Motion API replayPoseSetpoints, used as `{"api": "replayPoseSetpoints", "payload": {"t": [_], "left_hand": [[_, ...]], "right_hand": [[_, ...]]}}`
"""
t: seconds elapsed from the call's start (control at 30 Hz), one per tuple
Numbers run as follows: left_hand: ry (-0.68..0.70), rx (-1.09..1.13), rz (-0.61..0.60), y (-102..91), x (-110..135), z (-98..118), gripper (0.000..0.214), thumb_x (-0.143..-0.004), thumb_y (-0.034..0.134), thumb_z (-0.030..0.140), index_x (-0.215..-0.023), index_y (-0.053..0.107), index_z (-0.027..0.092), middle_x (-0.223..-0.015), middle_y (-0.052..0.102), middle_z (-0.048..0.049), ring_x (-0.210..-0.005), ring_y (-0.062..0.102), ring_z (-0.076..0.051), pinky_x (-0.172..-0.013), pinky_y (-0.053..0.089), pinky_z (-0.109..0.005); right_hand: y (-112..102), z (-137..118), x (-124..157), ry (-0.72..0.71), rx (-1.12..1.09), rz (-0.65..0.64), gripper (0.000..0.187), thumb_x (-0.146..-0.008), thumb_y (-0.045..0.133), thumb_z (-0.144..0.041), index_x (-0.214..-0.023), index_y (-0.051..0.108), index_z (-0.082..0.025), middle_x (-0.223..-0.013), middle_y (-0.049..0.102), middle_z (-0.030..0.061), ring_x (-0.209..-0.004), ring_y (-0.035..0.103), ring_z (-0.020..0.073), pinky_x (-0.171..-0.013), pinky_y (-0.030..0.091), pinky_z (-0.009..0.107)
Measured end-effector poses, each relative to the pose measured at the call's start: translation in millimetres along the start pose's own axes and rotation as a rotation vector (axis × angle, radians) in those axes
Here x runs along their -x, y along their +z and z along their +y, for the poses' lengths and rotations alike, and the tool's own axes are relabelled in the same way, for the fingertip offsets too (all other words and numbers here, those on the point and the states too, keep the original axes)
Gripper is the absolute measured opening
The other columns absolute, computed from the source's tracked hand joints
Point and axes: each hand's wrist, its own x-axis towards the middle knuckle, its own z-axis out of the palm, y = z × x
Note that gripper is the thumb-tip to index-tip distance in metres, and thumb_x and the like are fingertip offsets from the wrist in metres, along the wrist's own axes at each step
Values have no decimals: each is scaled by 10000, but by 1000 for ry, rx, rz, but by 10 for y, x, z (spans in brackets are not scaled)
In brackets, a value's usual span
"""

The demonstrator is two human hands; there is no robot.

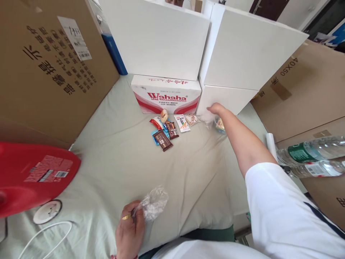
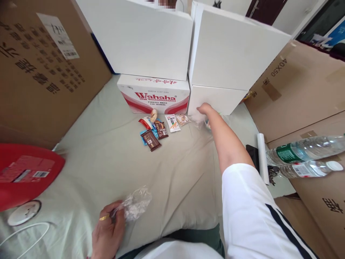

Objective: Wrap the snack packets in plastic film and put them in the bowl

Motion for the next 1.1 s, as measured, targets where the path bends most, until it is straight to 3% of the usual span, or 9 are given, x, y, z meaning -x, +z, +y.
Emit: {"api": "replayPoseSetpoints", "payload": {"t": [0.17, 0.23, 0.3, 0.47, 0.57, 0.7, 0.77, 0.9, 1.1], "left_hand": [[-94, 160, 9, -28, -45, 19, 268, -948, 550, 533, -1027, 582, 279, -1043, 739, -65, -855, 716, -263, -680, 572, -408], [-79, 202, 59, -39, -129, 106, 289, -918, 605, 535, -973, 610, 252, -1058, 699, -77, -945, 690, -260, -776, 575, -411], [-138, 217, 121, -27, -234, 250, 293, -901, 642, 523, -932, 621, 233, -969, 651, -57, -891, 654, -225, -785, 558, -379], [-331, 598, 53, 210, -454, 662, 319, -918, 638, 533, -958, 510, 244, -726, 550, 50, -611, 583, -133, -601, 493, -267], [-291, 749, -62, 373, -446, 878, 359, -892, 705, 539, -930, 501, 246, -775, 586, 38, -660, 629, -134, -682, 532, -281], [-187, 864, -230, 450, -324, 1072, 375, -829, 796, 519, -830, 554, 232, -840, 612, 10, -761, 615, -137, -740, 519, -272], [-227, 944, -290, 443, -280, 1088, 377, -819, 806, 524, -816, 573, 228, -842, 636, 7, -765, 611, -138, -754, 519, -279], [-497, 1101, -281, 408, -284, 994, 408, -743, 864, 511, -814, 588, 218, -811, 645, 29, -747, 620, -131, -739, 533, -285], [-693, 1255, -339, 372, -399, 935, 452, -601, 958, 369, -749, 571, 188, -821, 665, 25, -809, 647, -130, -789, 549, -292]], "right_hand": [[-447, 164, 502, 158, -126, 183, 298, -1002, 552, -387, -979, 719, -140, -965, 743, 150, -884, 660, 218, -817, 542, 377], [-480, 248, 962, 138, -219, 295, 257, -965, 582, -386, -885, 703, -174, -934, 735, 113, -902, 654, 220, -846, 548, 370], [-363, 281, 1564, 61, -531, 361, 268, -901, 658, -450, -834, 696, -193, -815, 697, 51, -808, 646, 195, -775, 564, 347], [266, -53, 3172, 241, -1135, -239, 451, -738, 831, -637, -838, 700, -218, -500, 456, -62, -478, 506, 130, -436, 413, 234], [652, -476, 3744, 346, -1341, -467, 522, -759, 799, -707, -927, 698, -223, -695, 635, 8, -665, 651, 170, -563, 537, 272], [981, -863, 3821, 263, -1438, -379, 682, -706, 900, -552, -1272, 622, -292, -1290, 670, 75, -1076, 679, 216, -959, 555, 385], [1027, -892, 3720, 208, -1413, -319, 614, -673, 921, -488, -1182, 656, -270, -1187, 704, 49, -1003, 670, 196, -939, 536, 353], [995, -776, 3588, 219, -1438, -334, 383, -717, 865, -515, -913, 704, -228, -811, 685, -6, -706, 594, 141, -709, 507, 294], [968, -612, 3648, 373, -1516, -282, 432, -654, 900, -537, -852, 701, -210, -697, 637, -25, -624, 548, 113, -615, 459, 252]]}}
